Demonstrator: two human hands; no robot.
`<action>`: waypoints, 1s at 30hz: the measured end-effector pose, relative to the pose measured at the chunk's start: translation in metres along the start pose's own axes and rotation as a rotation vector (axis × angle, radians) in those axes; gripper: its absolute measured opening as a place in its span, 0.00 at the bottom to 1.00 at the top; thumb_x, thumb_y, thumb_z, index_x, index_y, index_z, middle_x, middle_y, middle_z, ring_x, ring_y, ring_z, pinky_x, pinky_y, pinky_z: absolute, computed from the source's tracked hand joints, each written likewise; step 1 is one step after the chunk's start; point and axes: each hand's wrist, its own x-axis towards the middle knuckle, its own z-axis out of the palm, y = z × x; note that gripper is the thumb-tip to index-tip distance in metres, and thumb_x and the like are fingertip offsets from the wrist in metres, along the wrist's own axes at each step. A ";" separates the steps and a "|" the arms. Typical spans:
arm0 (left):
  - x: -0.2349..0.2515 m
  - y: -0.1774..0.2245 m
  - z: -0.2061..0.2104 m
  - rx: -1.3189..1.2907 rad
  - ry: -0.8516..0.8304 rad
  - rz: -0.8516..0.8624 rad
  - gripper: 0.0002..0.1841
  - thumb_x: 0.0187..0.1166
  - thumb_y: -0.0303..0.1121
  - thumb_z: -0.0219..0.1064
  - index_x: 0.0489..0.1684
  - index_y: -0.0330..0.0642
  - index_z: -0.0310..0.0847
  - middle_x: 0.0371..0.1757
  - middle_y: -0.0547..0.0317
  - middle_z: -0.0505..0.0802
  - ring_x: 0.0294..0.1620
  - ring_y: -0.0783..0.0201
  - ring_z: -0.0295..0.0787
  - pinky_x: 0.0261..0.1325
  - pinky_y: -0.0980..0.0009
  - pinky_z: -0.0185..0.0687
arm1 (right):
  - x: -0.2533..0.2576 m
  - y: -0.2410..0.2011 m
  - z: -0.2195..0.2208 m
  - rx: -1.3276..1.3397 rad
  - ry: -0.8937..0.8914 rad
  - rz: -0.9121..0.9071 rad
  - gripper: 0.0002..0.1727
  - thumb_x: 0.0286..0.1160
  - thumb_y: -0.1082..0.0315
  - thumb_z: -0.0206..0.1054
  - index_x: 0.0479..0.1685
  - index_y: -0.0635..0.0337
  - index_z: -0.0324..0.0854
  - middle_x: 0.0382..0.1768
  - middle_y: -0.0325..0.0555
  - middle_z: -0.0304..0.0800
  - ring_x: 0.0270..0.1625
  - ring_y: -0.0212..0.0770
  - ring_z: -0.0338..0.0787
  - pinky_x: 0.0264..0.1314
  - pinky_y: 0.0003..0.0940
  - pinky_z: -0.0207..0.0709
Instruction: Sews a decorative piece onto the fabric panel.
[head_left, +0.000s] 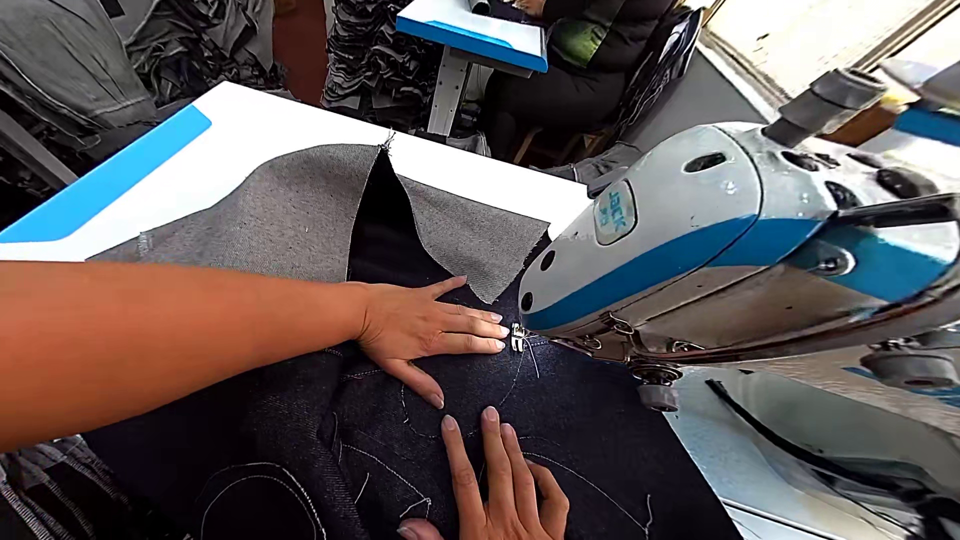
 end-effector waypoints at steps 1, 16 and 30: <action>0.000 0.000 -0.001 0.000 -0.010 -0.004 0.49 0.76 0.71 0.53 0.91 0.43 0.61 0.91 0.50 0.68 0.95 0.48 0.52 0.89 0.28 0.33 | 0.000 0.000 0.000 -0.008 0.001 -0.001 0.56 0.71 0.17 0.33 0.86 0.48 0.72 0.82 0.65 0.73 0.81 0.56 0.75 0.76 0.52 0.57; -0.001 -0.002 0.000 0.000 0.017 0.071 0.43 0.79 0.69 0.52 0.89 0.49 0.66 0.88 0.50 0.72 0.93 0.47 0.57 0.91 0.32 0.37 | -0.001 -0.001 0.001 0.038 0.037 -0.019 0.52 0.74 0.19 0.37 0.83 0.48 0.76 0.82 0.47 0.77 0.82 0.54 0.74 0.75 0.53 0.57; 0.000 0.001 -0.002 -0.012 -0.010 0.049 0.43 0.79 0.68 0.53 0.90 0.49 0.65 0.89 0.53 0.72 0.94 0.48 0.55 0.91 0.33 0.34 | 0.000 0.000 -0.001 0.064 0.025 -0.023 0.53 0.74 0.19 0.39 0.83 0.52 0.76 0.81 0.52 0.78 0.82 0.57 0.75 0.80 0.53 0.58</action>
